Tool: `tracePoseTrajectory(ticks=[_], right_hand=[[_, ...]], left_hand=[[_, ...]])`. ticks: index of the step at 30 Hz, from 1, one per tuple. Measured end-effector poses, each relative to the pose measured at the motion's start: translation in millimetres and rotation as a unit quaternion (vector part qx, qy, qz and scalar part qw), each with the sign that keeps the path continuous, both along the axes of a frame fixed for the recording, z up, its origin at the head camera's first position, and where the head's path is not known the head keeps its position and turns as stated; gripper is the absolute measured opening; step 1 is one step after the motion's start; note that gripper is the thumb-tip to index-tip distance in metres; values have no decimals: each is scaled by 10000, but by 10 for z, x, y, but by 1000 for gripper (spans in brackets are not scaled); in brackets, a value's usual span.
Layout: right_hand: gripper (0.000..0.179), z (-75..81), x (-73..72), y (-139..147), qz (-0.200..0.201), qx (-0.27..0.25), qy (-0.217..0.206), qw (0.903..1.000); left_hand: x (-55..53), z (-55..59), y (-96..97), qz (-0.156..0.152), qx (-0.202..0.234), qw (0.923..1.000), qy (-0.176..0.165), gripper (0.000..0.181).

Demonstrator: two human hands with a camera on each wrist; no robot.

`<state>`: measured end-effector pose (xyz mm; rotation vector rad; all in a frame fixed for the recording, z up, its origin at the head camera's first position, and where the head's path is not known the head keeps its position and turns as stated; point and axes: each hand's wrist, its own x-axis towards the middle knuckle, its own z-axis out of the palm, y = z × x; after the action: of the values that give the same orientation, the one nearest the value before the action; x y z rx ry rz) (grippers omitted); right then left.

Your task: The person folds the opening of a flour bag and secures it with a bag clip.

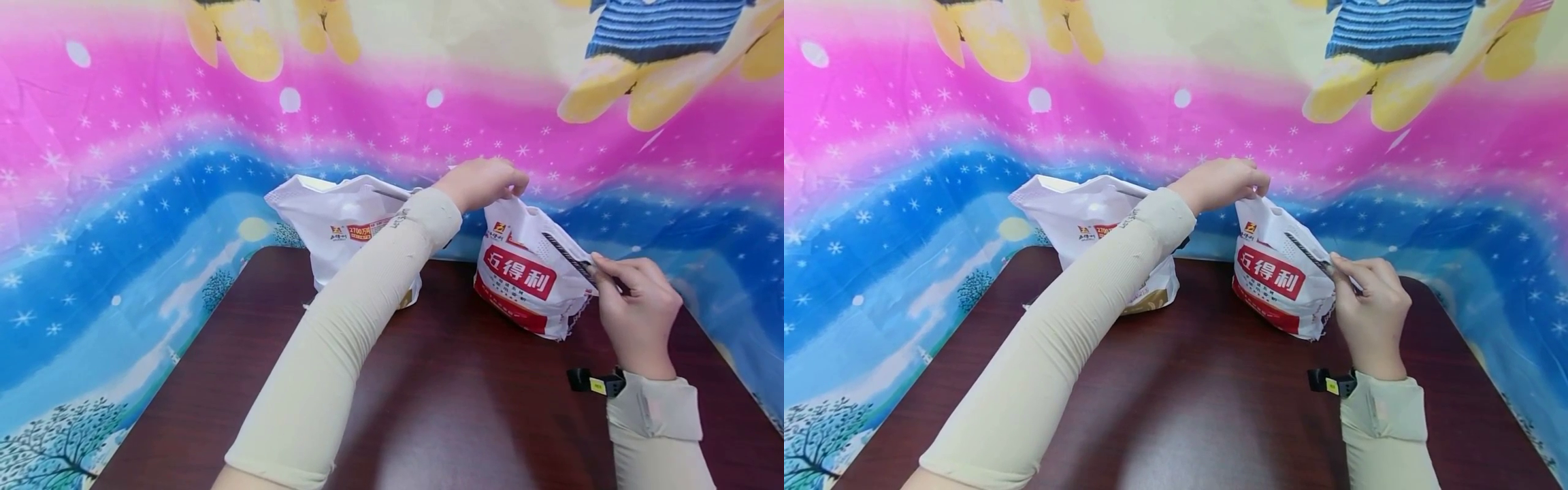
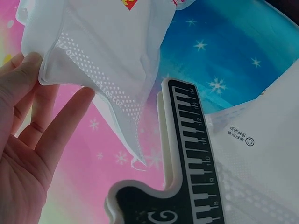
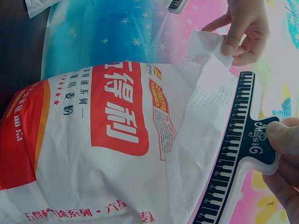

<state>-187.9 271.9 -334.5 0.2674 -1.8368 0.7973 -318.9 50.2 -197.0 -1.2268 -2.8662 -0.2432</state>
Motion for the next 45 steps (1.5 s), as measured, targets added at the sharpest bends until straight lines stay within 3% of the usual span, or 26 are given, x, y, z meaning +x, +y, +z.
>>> tracePoseTrajectory(ticks=[21, 36, 40, 45], right_hand=[[18, 45, -139, 98, -95, 109, -124, 9998], [23, 45, -168, 167, -134, 77, -557, 9983], [23, 42, -181, 175, -143, 44, -573, 9982], [23, 64, -221, 185, -170, 144, -634, 9977]], left_hand=[[5, 25, 15, -28, 17, 9997, 246, 22], [37, 16, 5, -159, 194, 9992, 317, 22], [16, 3, 16, -158, 370, 9989, 221, 20], [-2, 20, 24, 74, 767, 9967, -245, 20]])
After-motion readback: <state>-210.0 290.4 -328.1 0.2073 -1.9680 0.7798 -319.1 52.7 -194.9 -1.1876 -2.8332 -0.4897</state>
